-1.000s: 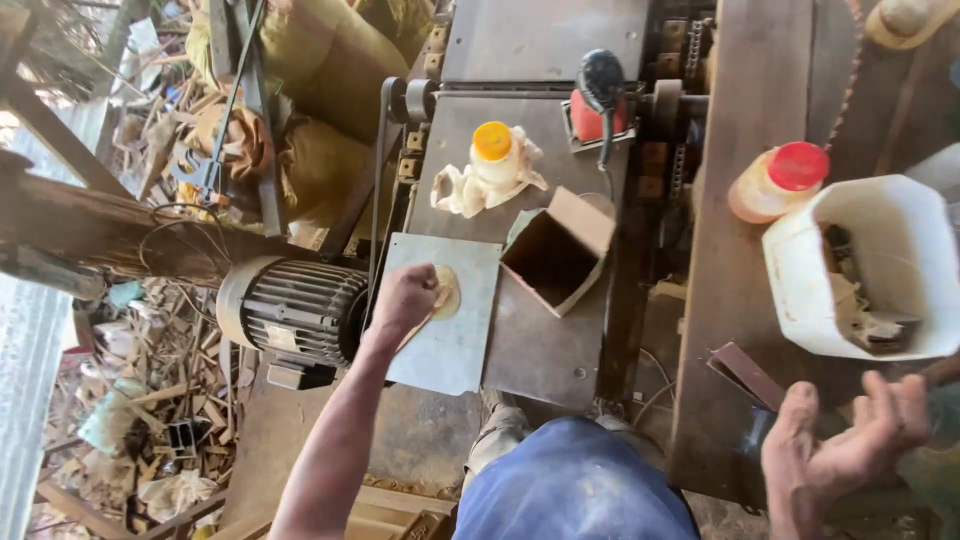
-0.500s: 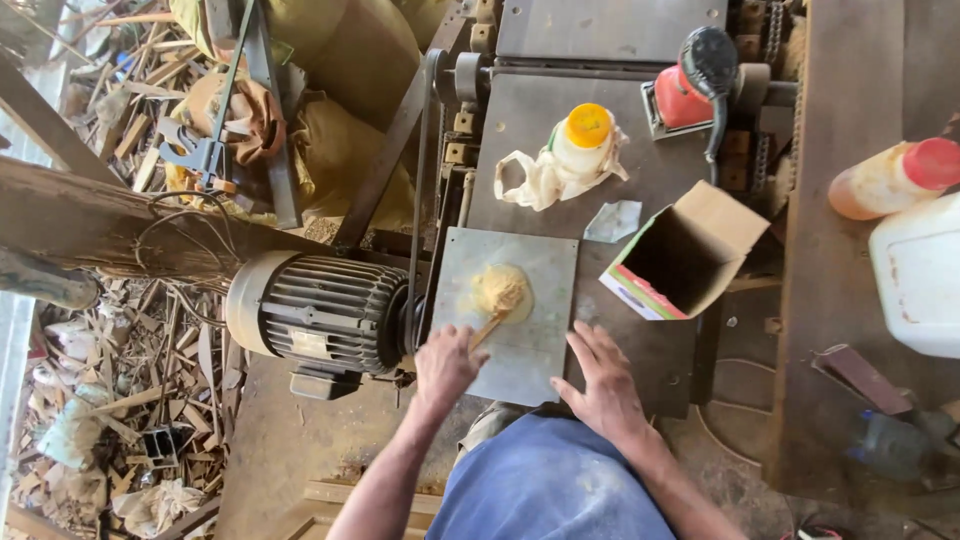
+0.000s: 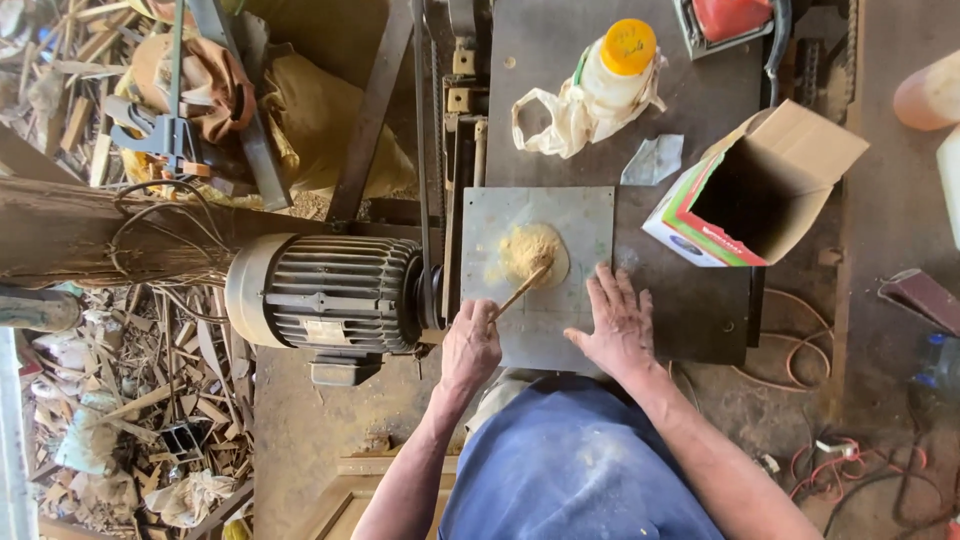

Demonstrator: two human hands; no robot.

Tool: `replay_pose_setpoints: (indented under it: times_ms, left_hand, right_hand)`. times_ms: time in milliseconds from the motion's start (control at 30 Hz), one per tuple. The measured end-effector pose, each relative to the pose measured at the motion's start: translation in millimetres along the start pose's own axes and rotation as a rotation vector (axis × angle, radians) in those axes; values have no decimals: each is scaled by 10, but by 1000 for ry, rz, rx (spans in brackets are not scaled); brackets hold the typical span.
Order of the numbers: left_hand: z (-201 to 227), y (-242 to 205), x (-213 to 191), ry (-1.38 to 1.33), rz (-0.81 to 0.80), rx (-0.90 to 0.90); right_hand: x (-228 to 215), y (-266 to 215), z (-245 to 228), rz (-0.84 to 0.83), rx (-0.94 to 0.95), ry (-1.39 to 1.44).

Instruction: Mixing wood filler on a plate and applying it to cracks in a wooden door frame using a small stick

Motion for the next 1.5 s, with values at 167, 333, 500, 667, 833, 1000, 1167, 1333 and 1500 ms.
replay_pose_setpoints:
  times_ms: [167,333,500,667,833,1000,1167,1333,1500]
  left_hand:
    - [220,37,-357,-30,3,35]
    - [-35,239,-247,-155,73,40]
    - [-125,214,-274,-288,91,-11]
    - [-204,305,-116,-274,138,14]
    - [-335,230,-128,-292,118,9]
    - [-474,354,-178,-335,188,-35]
    - [-238,240,-117,-231,128,25]
    - [-288,300,-315,-195,211,50]
    - [-226,300,-246,-143,218,88]
  right_hand:
    - [16,10,-9,-27,38,-31]
    - [40,-8,-12,5,23,-39]
    - [37,-8,-15,29,12,-41]
    - [9,-16,-30,14,-1,-36]
    - [-19,9,-24,-3,14,-6]
    - [-30,4,-40,0,2,-14]
    - [-37,-2,-44,9,6,-21]
    - [-47,-3,-41,-5,14,-17]
    - [-80,-10,-59,40,-1,-25]
Point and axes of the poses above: each hand's wrist, its own y-axis towards the middle knuckle, its own x-axis out of the palm, z = x × y, the point moved 9 cm from there along y, towards the middle knuckle, and after that the axes turned 5 degrees about -z, right-handed, at the moved point
